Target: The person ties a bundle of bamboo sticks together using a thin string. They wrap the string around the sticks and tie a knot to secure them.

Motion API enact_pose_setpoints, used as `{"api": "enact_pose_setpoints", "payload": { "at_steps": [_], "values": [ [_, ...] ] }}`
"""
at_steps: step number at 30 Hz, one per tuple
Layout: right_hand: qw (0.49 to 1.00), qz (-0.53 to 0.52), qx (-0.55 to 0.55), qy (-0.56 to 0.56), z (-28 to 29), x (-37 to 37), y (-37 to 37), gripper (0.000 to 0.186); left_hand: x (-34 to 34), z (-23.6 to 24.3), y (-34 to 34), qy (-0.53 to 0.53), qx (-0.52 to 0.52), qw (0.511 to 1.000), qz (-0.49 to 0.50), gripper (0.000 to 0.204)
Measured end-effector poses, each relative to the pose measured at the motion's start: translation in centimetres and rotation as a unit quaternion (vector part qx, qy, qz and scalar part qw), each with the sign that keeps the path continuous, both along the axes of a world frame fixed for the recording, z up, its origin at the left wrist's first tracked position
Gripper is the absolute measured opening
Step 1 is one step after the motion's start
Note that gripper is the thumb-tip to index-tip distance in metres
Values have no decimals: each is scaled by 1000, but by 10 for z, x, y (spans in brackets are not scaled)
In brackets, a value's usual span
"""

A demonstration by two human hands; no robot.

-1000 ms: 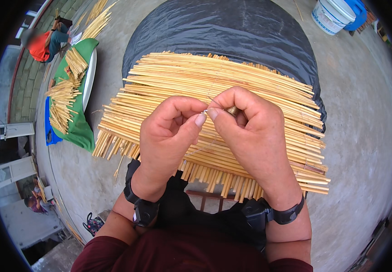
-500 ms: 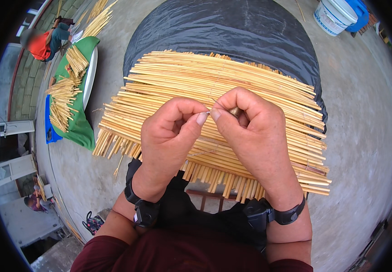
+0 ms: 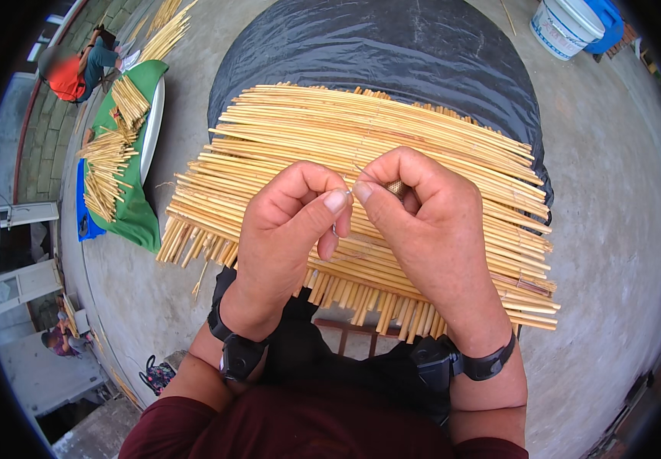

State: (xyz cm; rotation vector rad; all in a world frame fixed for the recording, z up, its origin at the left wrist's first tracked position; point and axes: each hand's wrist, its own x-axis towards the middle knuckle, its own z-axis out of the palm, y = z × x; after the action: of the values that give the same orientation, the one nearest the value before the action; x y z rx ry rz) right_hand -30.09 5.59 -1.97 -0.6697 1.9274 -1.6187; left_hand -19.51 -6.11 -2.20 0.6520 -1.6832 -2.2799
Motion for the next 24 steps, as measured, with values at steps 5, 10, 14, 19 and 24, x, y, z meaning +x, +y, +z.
{"api": "enact_pose_setpoints", "payload": {
  "at_steps": [5, 10, 14, 19, 24],
  "values": [
    [1000, 0, -8, 2, 0, 0, -1, 4, -1, 0, 0, 7, 27, 1000, -10, 7],
    [984, -75, -128, -98, 2, 5, -4, 5, 0, 2, -1, 0, 47, 999, -4, 8],
    [997, -1, -66, -25, 7, 5, 2, 7, 0, 2, -4, 14, 84, 996, 9, 8],
    [999, 35, -19, 26, 8, 8, 4, 15, 1, -1, -6, 48, 107, 992, 36, 8],
    [994, 35, -24, 97, 9, 11, 5, 16, 1, -2, -4, 55, 68, 995, 50, 5]
  ]
}}
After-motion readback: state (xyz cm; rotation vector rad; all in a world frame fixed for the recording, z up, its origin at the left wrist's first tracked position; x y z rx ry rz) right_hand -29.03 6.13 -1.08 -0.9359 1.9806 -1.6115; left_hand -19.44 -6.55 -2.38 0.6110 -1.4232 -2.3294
